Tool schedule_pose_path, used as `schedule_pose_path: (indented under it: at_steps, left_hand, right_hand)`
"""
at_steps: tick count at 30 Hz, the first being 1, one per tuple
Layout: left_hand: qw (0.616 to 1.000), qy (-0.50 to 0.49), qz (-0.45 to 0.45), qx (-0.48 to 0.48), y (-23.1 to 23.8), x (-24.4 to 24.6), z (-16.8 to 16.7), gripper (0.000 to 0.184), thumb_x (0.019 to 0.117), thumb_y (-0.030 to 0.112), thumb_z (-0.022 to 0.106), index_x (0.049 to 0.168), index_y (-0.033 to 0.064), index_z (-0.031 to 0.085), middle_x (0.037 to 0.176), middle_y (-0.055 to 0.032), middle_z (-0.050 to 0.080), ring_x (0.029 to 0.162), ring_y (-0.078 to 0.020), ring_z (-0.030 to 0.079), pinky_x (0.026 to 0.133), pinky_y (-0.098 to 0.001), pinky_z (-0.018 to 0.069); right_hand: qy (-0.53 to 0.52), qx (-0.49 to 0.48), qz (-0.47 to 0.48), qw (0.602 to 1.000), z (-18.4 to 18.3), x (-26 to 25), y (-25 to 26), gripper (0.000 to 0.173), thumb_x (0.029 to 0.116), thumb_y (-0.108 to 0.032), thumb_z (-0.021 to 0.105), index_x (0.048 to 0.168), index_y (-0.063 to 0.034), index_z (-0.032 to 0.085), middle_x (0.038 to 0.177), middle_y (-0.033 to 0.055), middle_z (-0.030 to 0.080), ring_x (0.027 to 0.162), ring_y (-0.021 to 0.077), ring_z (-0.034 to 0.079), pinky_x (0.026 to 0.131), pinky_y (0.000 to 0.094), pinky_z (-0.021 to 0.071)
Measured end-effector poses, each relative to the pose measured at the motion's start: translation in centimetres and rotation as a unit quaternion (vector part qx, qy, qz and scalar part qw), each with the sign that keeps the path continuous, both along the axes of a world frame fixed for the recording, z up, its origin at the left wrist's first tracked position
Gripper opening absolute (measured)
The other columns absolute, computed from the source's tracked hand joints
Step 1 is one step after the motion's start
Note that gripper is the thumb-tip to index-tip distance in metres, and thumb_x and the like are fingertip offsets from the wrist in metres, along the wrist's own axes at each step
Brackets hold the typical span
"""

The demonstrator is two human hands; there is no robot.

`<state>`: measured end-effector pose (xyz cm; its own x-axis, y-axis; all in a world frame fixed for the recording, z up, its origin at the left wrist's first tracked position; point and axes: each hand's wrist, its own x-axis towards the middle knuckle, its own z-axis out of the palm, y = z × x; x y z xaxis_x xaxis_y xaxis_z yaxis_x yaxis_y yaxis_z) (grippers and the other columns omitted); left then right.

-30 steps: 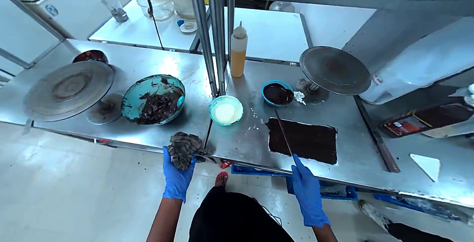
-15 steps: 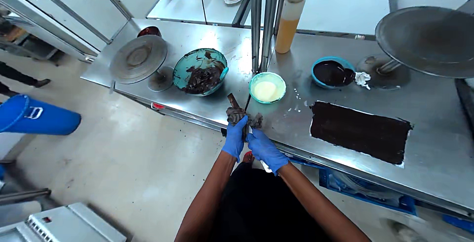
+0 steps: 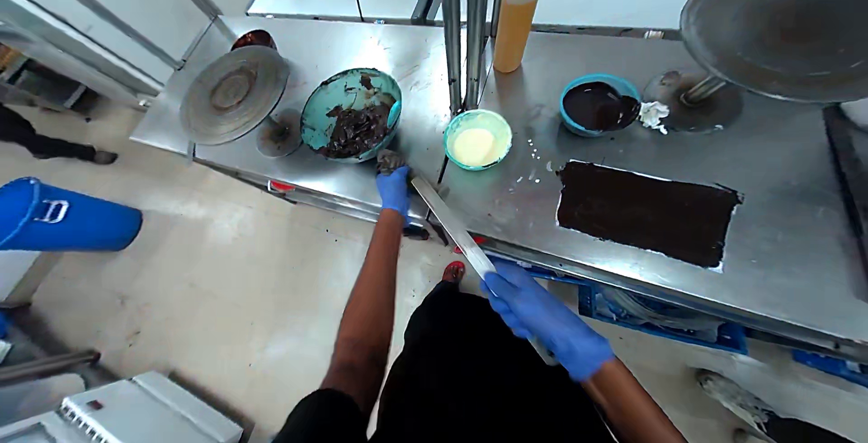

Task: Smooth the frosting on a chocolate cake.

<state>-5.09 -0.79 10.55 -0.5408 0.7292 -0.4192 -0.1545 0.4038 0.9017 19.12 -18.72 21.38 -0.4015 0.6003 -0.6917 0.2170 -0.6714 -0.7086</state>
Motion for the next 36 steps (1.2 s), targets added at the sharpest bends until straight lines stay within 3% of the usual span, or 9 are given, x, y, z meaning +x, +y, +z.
schedule_pose_path:
  at_steps: [6, 8, 11, 13, 16, 19, 23, 30, 36]
  left_hand:
    - [0.972, 0.209, -0.104, -0.026, 2.9, -0.7, 0.6, 0.070, 0.0880, 0.029, 0.079, 0.140, -0.0035, 0.045, 0.129, -0.0265, 0.062, 0.124, -0.0370, 0.060, 0.105, -0.0574, 0.0484]
    - [0.947, 0.259, -0.169, -0.091, 2.9, -0.1, 0.9, 0.078, 0.0876, 0.043, 0.078, 0.140, -0.0054, 0.047, 0.128, -0.0301, 0.061, 0.123, -0.0428, 0.060, 0.103, -0.0620, 0.0474]
    - [0.892, 0.330, -0.273, -0.144, -0.1, 1.5, 2.5, 0.086, 0.0935, 0.058, 0.064, 0.153, 0.0016, 0.039, 0.147, -0.0352, 0.044, 0.127, -0.0526, 0.054, 0.101, -0.0701, 0.0459]
    - [0.881, 0.367, -0.280, -0.102, -1.9, 2.4, 2.8, 0.068, 0.0971, 0.059, 0.057, 0.142, 0.0076, 0.056, 0.138, -0.0299, 0.056, 0.119, -0.0490, 0.060, 0.094, -0.0712, 0.0485]
    - [0.925, 0.228, -0.296, -0.063, -0.7, 3.8, 1.9, 0.060, 0.1029, 0.056, 0.049, 0.131, 0.0040, 0.063, 0.119, -0.0228, 0.068, 0.105, -0.0379, 0.068, 0.089, -0.0609, 0.0547]
    - [0.961, 0.031, -0.265, -0.071, 3.0, 5.2, 0.4, 0.061, 0.1040, 0.049, 0.053, 0.137, -0.0025, 0.054, 0.127, -0.0265, 0.062, 0.104, -0.0365, 0.068, 0.089, -0.0523, 0.0571]
    - [0.976, -0.002, -0.214, -0.044, 5.5, 6.9, -0.8, 0.035, 0.1067, 0.022, 0.052, 0.123, -0.0084, 0.057, 0.108, -0.0255, 0.065, 0.083, -0.0280, 0.070, 0.079, -0.0424, 0.0598]
    - [0.974, -0.010, -0.225, 0.012, 7.3, 8.8, -2.0, 0.027, 0.1034, 0.013, 0.054, 0.114, -0.0110, 0.060, 0.107, -0.0260, 0.065, 0.089, -0.0296, 0.069, 0.083, -0.0445, 0.0595]
    - [0.972, -0.002, -0.235, 0.020, 10.7, 13.7, -2.2, 0.031, 0.1021, 0.017, 0.054, 0.115, -0.0107, 0.061, 0.113, -0.0275, 0.065, 0.097, -0.0339, 0.069, 0.088, -0.0495, 0.0585]
  right_hand:
    - [-0.013, 0.005, -0.099, 0.995, -0.9, 9.7, -4.0, 0.023, 0.1090, -0.023, 0.037, 0.107, -0.0118, 0.057, 0.060, -0.0059, 0.044, 0.040, 0.0037, 0.036, 0.036, 0.0181, 0.0328]
    - [-0.035, 0.011, -0.131, 0.991, -1.3, 10.7, -4.9, 0.024, 0.1074, -0.023, 0.036, 0.106, -0.0117, 0.057, 0.059, -0.0056, 0.045, 0.039, 0.0041, 0.037, 0.035, 0.0184, 0.0339]
    - [-0.056, 0.023, -0.164, 0.985, -1.7, 11.6, -5.9, 0.025, 0.1075, -0.020, 0.035, 0.107, -0.0097, 0.058, 0.060, -0.0051, 0.049, 0.040, 0.0047, 0.040, 0.036, 0.0193, 0.0358]
    - [-0.058, 0.031, -0.203, 0.977, -2.3, 11.4, -6.5, 0.025, 0.1079, -0.019, 0.034, 0.107, -0.0097, 0.058, 0.060, -0.0056, 0.049, 0.040, 0.0044, 0.041, 0.036, 0.0191, 0.0362]
    - [-0.055, 0.027, -0.276, 0.959, -3.1, 11.0, -7.4, 0.027, 0.1087, -0.020, 0.034, 0.107, -0.0088, 0.058, 0.058, -0.0042, 0.048, 0.038, 0.0053, 0.040, 0.034, 0.0201, 0.0363]
    - [-0.054, 0.027, -0.297, 0.953, -3.4, 10.9, -7.2, 0.027, 0.1092, -0.019, 0.033, 0.108, -0.0084, 0.058, 0.059, -0.0038, 0.050, 0.039, 0.0055, 0.041, 0.035, 0.0201, 0.0366]
    - [-0.059, 0.031, -0.311, 0.948, -3.6, 10.7, -7.2, 0.028, 0.1099, -0.019, 0.033, 0.110, -0.0070, 0.058, 0.059, -0.0037, 0.049, 0.039, 0.0058, 0.041, 0.035, 0.0203, 0.0374]
    - [-0.065, 0.033, -0.360, 0.930, -4.1, 9.6, -8.1, 0.028, 0.1088, -0.020, 0.033, 0.106, -0.0080, 0.058, 0.058, -0.0035, 0.050, 0.038, 0.0062, 0.042, 0.035, 0.0210, 0.0376]
    - [-0.079, 0.020, -0.413, 0.907, -4.2, 8.1, -8.8, 0.027, 0.1078, -0.021, 0.036, 0.102, -0.0089, 0.059, 0.057, -0.0021, 0.051, 0.037, 0.0065, 0.040, 0.034, 0.0209, 0.0354]
